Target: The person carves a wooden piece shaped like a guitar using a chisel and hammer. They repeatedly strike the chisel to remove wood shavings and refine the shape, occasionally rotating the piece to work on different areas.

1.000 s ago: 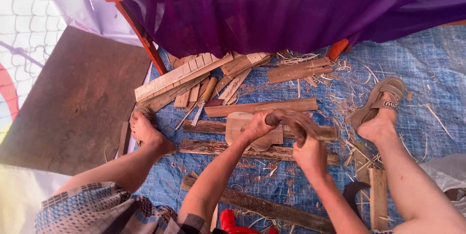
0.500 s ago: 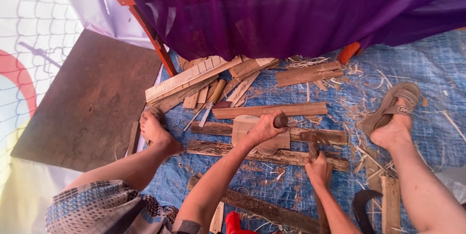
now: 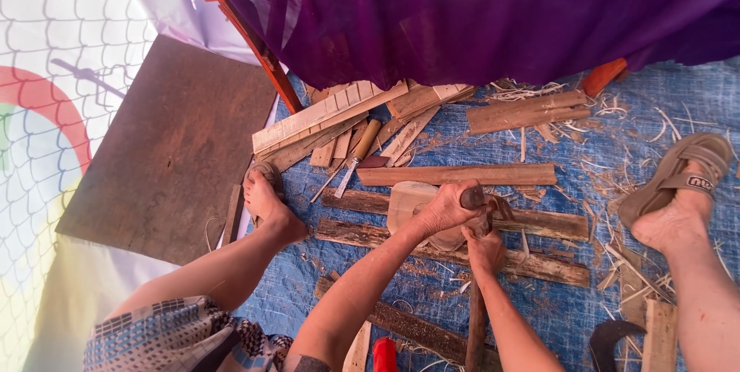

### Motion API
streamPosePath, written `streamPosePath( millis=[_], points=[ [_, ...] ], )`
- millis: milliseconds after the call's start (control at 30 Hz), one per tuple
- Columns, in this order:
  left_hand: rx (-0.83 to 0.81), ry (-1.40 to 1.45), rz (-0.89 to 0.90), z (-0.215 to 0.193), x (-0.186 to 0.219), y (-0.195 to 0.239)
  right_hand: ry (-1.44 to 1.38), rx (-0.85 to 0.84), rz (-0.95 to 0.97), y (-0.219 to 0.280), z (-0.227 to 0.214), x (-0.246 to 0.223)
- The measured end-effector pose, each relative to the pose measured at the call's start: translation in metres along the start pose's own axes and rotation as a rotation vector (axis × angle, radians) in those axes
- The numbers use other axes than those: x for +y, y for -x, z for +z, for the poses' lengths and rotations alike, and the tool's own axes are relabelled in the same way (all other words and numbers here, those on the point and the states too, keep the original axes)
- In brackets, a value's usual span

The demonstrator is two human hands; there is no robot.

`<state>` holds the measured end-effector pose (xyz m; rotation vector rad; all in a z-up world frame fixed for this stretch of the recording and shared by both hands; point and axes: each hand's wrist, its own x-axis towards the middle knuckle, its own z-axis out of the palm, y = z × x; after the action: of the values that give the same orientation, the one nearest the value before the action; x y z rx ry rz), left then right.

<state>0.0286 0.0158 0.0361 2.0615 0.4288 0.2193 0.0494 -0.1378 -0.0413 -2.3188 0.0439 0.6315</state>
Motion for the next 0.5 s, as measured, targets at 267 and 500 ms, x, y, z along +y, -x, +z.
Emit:
streamPosePath(
  millis=[267,500],
  points=[
    [0.090,0.171,0.006,0.017,-0.040,-0.002,0.077,0.050,0.059,-0.013,0.005,0.013],
    [0.044,0.108,-0.109,0.019,-0.023,-0.051,0.108,0.096,0.138,-0.027,0.019,0.027]
  ],
)
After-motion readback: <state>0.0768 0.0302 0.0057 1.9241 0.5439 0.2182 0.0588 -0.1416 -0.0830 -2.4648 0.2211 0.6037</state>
